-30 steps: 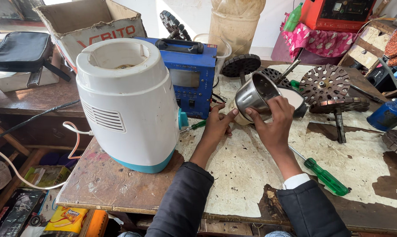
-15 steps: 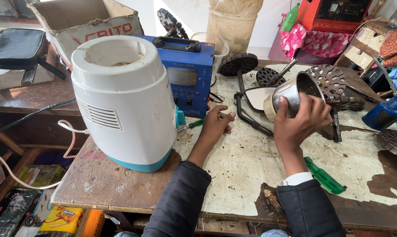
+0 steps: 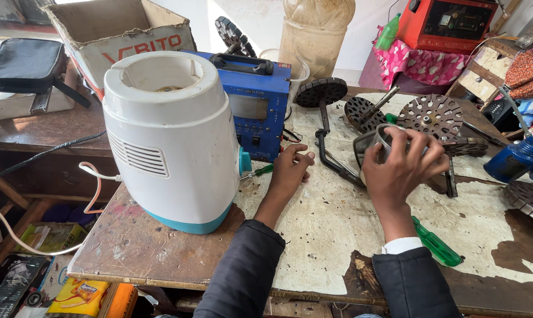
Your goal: The person removes a metal container from a white appliance, then uses a screwdriver to open the back panel of a blue power box. They connect internal wires to a battery, close the panel, and test the device by pressing buttons on the front.
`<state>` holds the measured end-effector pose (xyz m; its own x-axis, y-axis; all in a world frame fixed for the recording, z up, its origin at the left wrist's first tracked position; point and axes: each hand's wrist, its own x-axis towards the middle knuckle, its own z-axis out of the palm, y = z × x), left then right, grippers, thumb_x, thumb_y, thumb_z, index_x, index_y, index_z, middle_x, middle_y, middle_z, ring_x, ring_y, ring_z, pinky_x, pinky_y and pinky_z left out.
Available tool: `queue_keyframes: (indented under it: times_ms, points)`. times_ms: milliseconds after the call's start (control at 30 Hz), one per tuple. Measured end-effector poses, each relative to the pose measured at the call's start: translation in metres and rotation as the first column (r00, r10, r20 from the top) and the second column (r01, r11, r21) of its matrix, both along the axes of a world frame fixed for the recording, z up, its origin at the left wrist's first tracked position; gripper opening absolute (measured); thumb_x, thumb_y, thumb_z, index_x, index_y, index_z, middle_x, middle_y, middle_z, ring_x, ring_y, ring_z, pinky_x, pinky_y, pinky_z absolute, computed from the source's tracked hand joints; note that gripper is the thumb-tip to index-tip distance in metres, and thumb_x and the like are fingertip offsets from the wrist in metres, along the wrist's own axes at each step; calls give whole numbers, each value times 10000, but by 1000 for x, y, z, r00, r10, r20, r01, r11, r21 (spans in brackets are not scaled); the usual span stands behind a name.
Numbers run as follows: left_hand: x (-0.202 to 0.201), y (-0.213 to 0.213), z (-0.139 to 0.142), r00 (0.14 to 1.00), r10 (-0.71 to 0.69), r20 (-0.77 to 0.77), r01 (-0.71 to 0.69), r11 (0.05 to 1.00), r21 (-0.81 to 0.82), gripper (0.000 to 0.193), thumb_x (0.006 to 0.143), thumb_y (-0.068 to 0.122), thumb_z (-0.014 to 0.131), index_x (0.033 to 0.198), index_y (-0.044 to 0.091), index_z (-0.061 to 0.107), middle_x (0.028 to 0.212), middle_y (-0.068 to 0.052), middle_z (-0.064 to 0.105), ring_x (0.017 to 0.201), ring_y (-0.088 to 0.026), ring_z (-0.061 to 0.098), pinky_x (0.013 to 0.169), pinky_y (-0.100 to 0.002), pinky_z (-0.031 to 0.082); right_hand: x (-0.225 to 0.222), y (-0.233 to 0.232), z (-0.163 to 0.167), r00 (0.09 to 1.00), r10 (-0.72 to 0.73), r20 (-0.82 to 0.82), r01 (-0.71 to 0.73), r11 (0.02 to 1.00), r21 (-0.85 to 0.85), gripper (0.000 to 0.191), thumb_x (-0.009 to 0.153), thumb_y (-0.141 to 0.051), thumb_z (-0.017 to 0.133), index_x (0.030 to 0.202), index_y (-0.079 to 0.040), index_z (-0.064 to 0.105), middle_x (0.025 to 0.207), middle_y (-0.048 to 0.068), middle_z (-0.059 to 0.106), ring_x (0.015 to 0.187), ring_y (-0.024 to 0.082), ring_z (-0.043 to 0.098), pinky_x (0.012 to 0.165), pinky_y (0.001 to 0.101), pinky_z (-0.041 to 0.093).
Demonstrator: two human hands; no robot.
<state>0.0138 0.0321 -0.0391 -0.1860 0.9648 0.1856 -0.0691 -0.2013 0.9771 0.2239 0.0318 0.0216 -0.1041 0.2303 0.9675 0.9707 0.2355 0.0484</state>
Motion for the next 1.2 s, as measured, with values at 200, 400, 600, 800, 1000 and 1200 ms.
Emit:
queue_keyframes:
  times_ms: [200, 400, 600, 800, 1000, 1200]
  points:
    - [-11, -24, 14, 704, 585, -403, -558, 807, 195, 326, 1141, 304, 533, 964, 50, 634, 745, -92, 670, 653, -226, 644, 634, -413, 456, -10, -6, 5, 988, 24, 155, -23, 1000, -7, 199, 989, -181, 760, 1146, -156, 641, 1186, 12, 581, 1244, 236, 470, 1115, 549, 298]
    - [-12, -48, 34, 688, 702, -185, -670, 712, 209, 190, 1051, 266, 495, 1093, 81, 501, 869, -60, 664, 810, -244, 666, 715, -406, 493, -36, -21, 10, 938, 241, 250, -248, 969, -3, 313, 945, -153, 771, 1238, -145, 660, 1192, 57, 570, 1236, 277, 481, 1081, 529, 351]
    - [-14, -46, 32, 642, 725, -248, -680, 689, 252, 201, 1093, 228, 474, 1165, 41, 476, 1004, -131, 627, 934, -300, 651, 843, -434, 492, -57, -25, 12, 780, 618, 103, -589, 779, -213, 358, 956, -68, 720, 1285, -55, 579, 1224, 111, 574, 1223, 339, 558, 1062, 472, 475]
    - [-9, -37, 31, 703, 681, -204, -605, 724, 331, 608, 1017, 108, 505, 1495, -72, 174, 1450, -365, 388, 1317, -491, 466, 1024, -525, 397, -125, -5, 9, 383, 599, -703, -922, 287, -258, 614, 929, -254, 738, 1430, -32, 460, 1398, 131, 535, 1249, 287, 622, 1035, 410, 549]
    - [-2, -49, 36, 554, 706, -441, -616, 704, 353, 983, 929, 161, 628, 1504, -174, -95, 1580, -448, 55, 1491, -550, 126, 1197, -571, 163, -175, 42, 9, 311, 771, -557, -949, 220, -225, 1142, 843, -327, 910, 1653, -70, 148, 1602, 221, 384, 1470, 345, 433, 1185, 432, 401]
    - [4, -57, 45, 584, 695, -418, -599, 717, 356, 958, 971, 196, 632, 1525, -195, -46, 1610, -440, 71, 1507, -562, 107, 1202, -583, 127, -178, 57, -2, 184, 668, -721, -979, 55, -198, 1176, 819, -352, 891, 1676, -111, 123, 1520, 185, 550, 1392, 279, 564, 1144, 392, 473]
